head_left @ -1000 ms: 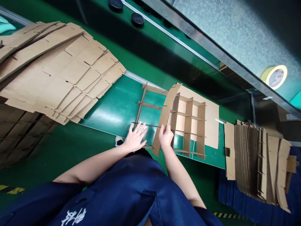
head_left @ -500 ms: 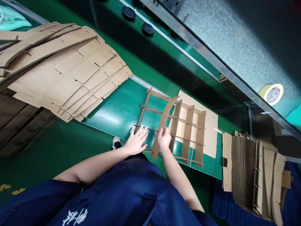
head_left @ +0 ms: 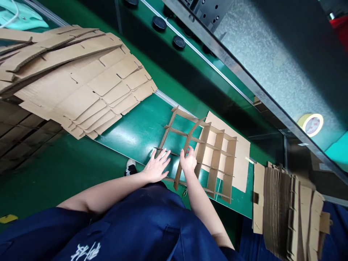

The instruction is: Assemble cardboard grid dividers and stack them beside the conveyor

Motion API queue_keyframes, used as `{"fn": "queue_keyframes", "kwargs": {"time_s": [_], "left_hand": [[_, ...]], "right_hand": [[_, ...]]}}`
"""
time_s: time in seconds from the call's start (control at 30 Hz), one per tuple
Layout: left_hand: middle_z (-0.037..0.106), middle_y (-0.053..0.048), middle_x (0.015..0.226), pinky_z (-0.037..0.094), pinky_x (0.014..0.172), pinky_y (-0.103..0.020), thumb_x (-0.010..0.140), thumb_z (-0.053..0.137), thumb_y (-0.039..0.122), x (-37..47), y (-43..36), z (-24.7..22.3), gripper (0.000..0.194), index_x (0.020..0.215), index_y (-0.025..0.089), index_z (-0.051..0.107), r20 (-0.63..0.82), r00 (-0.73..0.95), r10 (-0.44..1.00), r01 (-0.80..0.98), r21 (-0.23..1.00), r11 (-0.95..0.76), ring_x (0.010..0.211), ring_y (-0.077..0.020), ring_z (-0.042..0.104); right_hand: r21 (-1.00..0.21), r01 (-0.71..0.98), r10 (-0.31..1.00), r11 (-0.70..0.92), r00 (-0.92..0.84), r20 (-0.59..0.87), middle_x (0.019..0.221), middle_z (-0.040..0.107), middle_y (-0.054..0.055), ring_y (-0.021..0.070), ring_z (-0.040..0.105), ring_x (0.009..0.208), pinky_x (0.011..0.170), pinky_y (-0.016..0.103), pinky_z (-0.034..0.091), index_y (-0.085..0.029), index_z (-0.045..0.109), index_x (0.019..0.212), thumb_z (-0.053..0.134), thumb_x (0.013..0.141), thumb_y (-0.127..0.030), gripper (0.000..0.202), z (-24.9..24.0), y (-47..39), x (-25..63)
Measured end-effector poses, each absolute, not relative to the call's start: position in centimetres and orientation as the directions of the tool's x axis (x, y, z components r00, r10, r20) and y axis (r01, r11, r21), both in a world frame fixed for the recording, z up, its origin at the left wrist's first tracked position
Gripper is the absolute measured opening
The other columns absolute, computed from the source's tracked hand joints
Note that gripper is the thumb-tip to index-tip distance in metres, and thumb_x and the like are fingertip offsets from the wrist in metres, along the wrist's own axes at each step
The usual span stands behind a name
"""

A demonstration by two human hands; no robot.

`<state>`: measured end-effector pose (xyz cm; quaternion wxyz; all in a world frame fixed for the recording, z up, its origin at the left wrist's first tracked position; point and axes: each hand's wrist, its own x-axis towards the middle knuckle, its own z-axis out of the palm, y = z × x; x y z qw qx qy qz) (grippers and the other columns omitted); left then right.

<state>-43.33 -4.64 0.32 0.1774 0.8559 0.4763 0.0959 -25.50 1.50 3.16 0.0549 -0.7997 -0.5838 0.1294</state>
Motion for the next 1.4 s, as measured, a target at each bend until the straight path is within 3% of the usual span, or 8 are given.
{"fn": "queue_keyframes", "kwargs": {"time_s": [0.1,0.2,0.33,0.43,0.9,1.2,1.4], "left_hand": [[0.015,-0.011,0.157,0.013,0.110,-0.063,0.087,0.040,0.054,-43.3,-4.7,0.3,0.061,0.137,0.020,0.047,-0.009,0.528,0.849,0.780,0.401,-0.481,0.144,-0.0335,0.007],[0.017,-0.011,0.157,0.012,0.111,-0.062,0.087,0.040,0.054,-43.3,-4.7,0.2,0.061,0.137,0.021,0.048,-0.001,0.525,0.851,0.780,0.400,-0.481,0.144,-0.0341,0.007],[0.019,-0.011,0.156,0.011,0.111,-0.061,0.088,0.040,0.053,-43.4,-4.6,0.2,0.060,0.137,0.021,0.048,0.013,0.526,0.850,0.776,0.401,-0.486,0.144,-0.0357,0.009],[0.018,-0.011,0.156,0.012,0.110,-0.062,0.088,0.039,0.053,-43.4,-4.6,0.2,0.060,0.137,0.020,0.048,0.016,0.531,0.847,0.769,0.411,-0.490,0.144,-0.0359,0.009],[0.019,-0.011,0.156,0.010,0.111,-0.060,0.088,0.038,0.053,-43.4,-4.6,0.0,0.059,0.136,0.021,0.049,0.015,0.532,0.847,0.771,0.404,-0.492,0.144,-0.0336,0.008],[0.018,-0.010,0.156,0.011,0.111,-0.060,0.088,0.038,0.052,-43.4,-4.6,0.1,0.059,0.136,0.021,0.049,0.011,0.531,0.847,0.774,0.400,-0.491,0.144,-0.0335,0.008],[0.020,-0.009,0.156,0.012,0.111,-0.059,0.087,0.040,0.052,-43.4,-4.6,-0.2,0.058,0.135,0.022,0.050,0.027,0.518,0.855,0.778,0.402,-0.484,0.144,-0.0341,0.008]], "right_hand": [[-0.330,0.899,0.956,-0.289,0.286,-0.060,0.127,0.054,0.015,0.0269,0.060,0.098,0.080,0.039,0.047,-0.016,0.030,0.142,0.038,0.088,-0.059,0.069,3.6,5.1,-25.1],[-0.379,0.897,0.973,-0.230,0.225,-0.058,0.138,0.045,0.018,0.0264,0.061,0.097,0.084,0.040,0.047,-0.015,0.022,0.147,0.040,0.087,-0.056,0.074,3.6,9.1,-24.9],[-0.363,0.906,0.975,-0.218,0.190,-0.111,0.119,0.060,0.014,0.0261,0.060,0.099,0.085,0.038,0.047,-0.014,0.031,0.143,0.037,0.088,-0.037,0.059,3.1,11.6,-24.9],[-0.368,0.898,0.971,-0.239,0.228,-0.074,0.117,0.061,0.013,0.0243,0.059,0.103,0.087,0.035,0.046,-0.012,0.035,0.141,0.029,0.090,-0.030,0.055,2.7,11.5,-24.7],[-0.346,0.937,0.998,-0.044,0.061,0.036,0.113,0.062,0.016,0.0237,0.058,0.103,0.089,0.036,0.046,-0.008,0.034,0.144,0.025,0.089,-0.021,0.057,2.7,10.7,-25.0],[-0.387,0.920,0.985,-0.063,0.120,0.124,0.132,0.054,0.014,0.0210,0.052,0.119,0.099,0.037,0.042,-0.010,0.031,0.144,0.026,0.086,-0.016,0.059,2.9,10.1,-25.2],[-0.352,0.931,0.987,-0.094,0.133,0.086,0.123,0.059,0.014,0.0225,0.056,0.113,0.093,0.037,0.045,-0.013,0.034,0.142,0.029,0.084,-0.016,0.058,3.1,10.8,-24.8]]}}
